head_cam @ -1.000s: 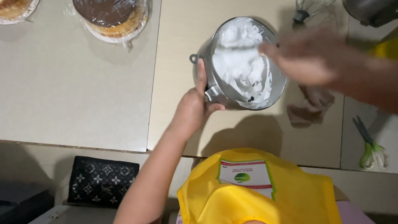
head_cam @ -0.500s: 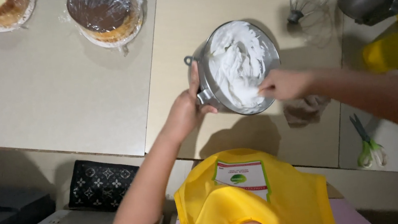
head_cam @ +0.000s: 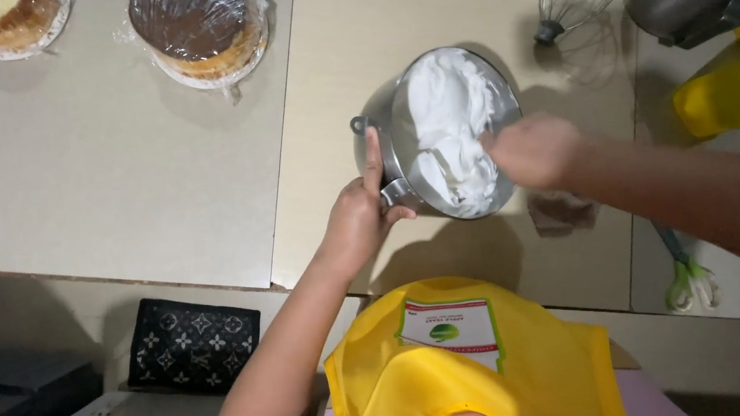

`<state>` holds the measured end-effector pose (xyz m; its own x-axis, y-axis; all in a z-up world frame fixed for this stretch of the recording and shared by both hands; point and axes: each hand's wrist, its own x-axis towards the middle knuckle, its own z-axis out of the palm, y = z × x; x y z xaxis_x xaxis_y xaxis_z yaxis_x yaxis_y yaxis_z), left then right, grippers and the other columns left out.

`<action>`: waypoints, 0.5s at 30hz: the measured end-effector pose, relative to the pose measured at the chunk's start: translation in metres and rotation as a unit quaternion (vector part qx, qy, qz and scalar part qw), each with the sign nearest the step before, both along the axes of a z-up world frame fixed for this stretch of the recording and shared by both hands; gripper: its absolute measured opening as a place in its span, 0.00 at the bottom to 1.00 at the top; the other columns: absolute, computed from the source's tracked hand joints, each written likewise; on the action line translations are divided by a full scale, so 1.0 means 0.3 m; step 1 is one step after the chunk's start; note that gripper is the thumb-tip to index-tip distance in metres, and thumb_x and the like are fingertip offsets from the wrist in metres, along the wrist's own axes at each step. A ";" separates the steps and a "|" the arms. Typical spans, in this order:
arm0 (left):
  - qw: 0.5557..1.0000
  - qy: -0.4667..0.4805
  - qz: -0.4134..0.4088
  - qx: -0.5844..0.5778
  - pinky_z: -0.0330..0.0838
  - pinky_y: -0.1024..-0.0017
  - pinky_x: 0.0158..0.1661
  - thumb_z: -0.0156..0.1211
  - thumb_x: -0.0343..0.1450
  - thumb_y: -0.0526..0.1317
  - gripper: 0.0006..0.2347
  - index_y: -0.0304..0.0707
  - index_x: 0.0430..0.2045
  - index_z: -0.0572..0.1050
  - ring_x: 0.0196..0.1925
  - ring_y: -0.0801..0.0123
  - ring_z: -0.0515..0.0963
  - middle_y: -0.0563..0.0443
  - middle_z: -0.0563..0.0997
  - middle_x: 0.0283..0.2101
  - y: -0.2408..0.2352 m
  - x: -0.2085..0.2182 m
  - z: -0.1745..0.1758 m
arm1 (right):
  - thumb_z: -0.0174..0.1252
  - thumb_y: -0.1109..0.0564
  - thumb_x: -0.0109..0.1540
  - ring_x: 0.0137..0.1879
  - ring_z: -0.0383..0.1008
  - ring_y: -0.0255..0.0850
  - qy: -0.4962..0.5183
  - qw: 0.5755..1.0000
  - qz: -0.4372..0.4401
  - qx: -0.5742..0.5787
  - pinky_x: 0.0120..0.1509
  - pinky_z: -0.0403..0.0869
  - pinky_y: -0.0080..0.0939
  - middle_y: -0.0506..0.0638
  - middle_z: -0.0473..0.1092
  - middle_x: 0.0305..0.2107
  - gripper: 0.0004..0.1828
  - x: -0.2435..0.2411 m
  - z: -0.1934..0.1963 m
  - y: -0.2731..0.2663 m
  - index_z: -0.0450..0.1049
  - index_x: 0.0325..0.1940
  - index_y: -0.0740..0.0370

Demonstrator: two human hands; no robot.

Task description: The person removes a bowl of whipped cream from a stand mixer, whisks it manually using a whisk attachment, and then stirs and scrapes the bowl with a spatula.

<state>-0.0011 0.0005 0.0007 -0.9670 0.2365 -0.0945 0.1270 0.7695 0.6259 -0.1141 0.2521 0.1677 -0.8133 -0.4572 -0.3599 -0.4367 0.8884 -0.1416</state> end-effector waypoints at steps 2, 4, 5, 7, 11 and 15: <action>1.000 -0.001 -0.022 -0.001 0.78 0.62 0.51 0.70 0.61 0.58 0.58 0.39 0.75 0.28 0.44 0.46 0.84 0.32 0.82 0.36 -0.011 -0.003 0.018 | 0.53 0.52 0.67 0.24 0.60 0.33 0.099 0.986 0.113 0.073 0.25 0.65 0.35 0.42 0.62 0.23 0.07 -0.008 -0.003 0.001 0.69 0.47 0.54; 0.999 -0.007 -0.033 0.008 0.77 0.62 0.53 0.70 0.61 0.58 0.58 0.39 0.75 0.27 0.45 0.47 0.84 0.33 0.83 0.37 -0.028 -0.016 0.005 | 0.54 0.54 0.66 0.26 0.62 0.33 0.150 0.968 0.168 0.109 0.27 0.67 0.34 0.42 0.63 0.25 0.10 -0.022 -0.004 0.012 0.68 0.52 0.53; 0.999 -0.013 -0.045 0.016 0.76 0.62 0.54 0.71 0.61 0.58 0.58 0.39 0.75 0.27 0.46 0.48 0.84 0.33 0.83 0.38 -0.038 -0.029 0.001 | 0.56 0.56 0.65 0.27 0.64 0.32 0.202 0.944 0.219 0.143 0.28 0.69 0.34 0.42 0.64 0.27 0.15 -0.031 -0.001 0.016 0.67 0.56 0.53; 0.997 -0.018 -0.062 0.029 0.75 0.60 0.56 0.72 0.61 0.54 0.58 0.38 0.75 0.27 0.48 0.44 0.83 0.31 0.83 0.40 -0.050 -0.046 0.037 | 0.57 0.57 0.64 0.29 0.66 0.32 0.252 0.912 0.273 0.176 0.29 0.71 0.33 0.42 0.66 0.29 0.20 -0.050 -0.002 0.030 0.67 0.60 0.53; 0.988 0.016 -0.135 0.066 0.69 0.62 0.34 0.79 0.64 0.44 0.56 0.43 0.75 0.31 0.26 0.52 0.74 0.43 0.73 0.19 -0.075 -0.099 -0.007 | 0.62 0.61 0.60 0.34 0.72 0.30 0.389 0.776 0.421 0.262 0.34 0.77 0.31 0.42 0.70 0.35 0.36 -0.090 -0.010 0.060 0.64 0.73 0.52; 0.986 0.013 -0.155 0.054 0.68 0.64 0.31 0.78 0.66 0.44 0.54 0.40 0.75 0.30 0.24 0.57 0.71 0.44 0.72 0.19 -0.073 -0.112 0.011 | 0.50 0.40 0.72 0.24 0.73 0.27 0.417 0.801 0.321 0.286 0.22 0.74 0.30 0.36 0.71 0.26 0.22 -0.091 -0.096 0.170 0.69 0.67 0.48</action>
<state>-0.0348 -0.0214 0.0040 -0.8488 0.5279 -0.0290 0.3625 0.6210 0.6949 -0.1415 0.3031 0.1389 -0.5428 -0.8322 -0.1133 -0.5602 0.2583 0.7871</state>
